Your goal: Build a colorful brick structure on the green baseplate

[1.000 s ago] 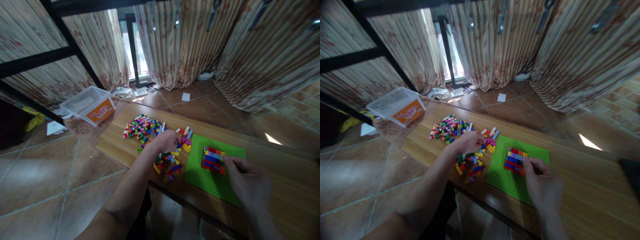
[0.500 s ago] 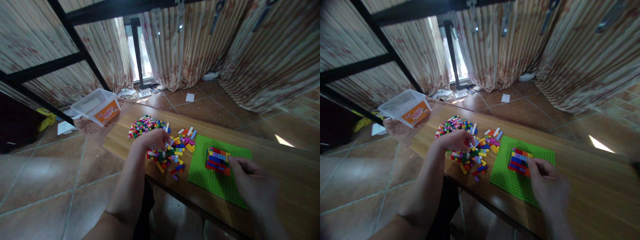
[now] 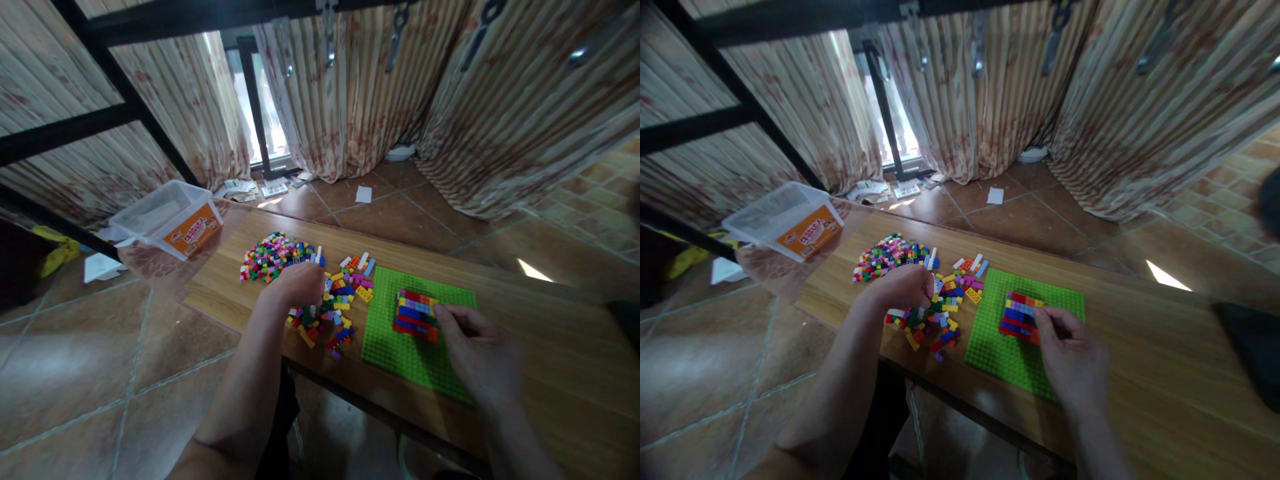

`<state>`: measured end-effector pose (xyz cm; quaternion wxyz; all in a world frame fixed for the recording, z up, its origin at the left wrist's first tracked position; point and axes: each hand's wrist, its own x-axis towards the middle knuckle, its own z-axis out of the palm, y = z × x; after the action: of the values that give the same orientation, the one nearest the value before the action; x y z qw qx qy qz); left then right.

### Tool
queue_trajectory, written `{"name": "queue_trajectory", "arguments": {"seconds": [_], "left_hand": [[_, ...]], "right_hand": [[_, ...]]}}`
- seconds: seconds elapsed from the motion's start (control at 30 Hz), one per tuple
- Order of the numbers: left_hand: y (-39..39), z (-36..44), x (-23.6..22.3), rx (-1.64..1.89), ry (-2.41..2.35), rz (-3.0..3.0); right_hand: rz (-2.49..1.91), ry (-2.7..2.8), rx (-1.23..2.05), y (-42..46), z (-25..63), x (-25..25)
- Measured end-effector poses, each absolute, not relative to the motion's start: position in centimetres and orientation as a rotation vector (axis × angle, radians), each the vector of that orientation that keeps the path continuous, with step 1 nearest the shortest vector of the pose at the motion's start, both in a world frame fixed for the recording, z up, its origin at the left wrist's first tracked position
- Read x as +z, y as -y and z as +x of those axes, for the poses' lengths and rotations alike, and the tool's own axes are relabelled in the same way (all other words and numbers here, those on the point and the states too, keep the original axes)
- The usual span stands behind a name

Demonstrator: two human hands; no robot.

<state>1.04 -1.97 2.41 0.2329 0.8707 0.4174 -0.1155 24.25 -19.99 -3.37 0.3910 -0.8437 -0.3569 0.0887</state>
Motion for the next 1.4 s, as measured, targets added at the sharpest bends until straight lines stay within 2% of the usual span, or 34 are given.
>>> {"name": "queue_trajectory", "arguments": {"seconds": [0.2,0.4,0.67,1.2,1.4], "left_hand": [[1.6,0.6,2.2,0.065,-0.841,2.106],[4.0,5.8,0.1,0.489,-0.577,1.599],[8.9,11.4,-3.3,0.539,-0.540,1.002],[10.8,11.0,-3.3,0.453,-0.505,1.267],[8.1,10.1,-3.1,0.607,-0.796,1.517]], "right_hand": [[-2.095,0.871,0.226,20.1,24.2,-3.0],[-1.860,0.902,0.411,19.8,23.4,-3.0],[-1.608,0.929,0.622,19.8,22.9,-2.6],[-1.831,0.889,0.420,20.6,24.1,-2.8],[-1.866,0.716,0.510,20.4,25.9,-3.8]]}}
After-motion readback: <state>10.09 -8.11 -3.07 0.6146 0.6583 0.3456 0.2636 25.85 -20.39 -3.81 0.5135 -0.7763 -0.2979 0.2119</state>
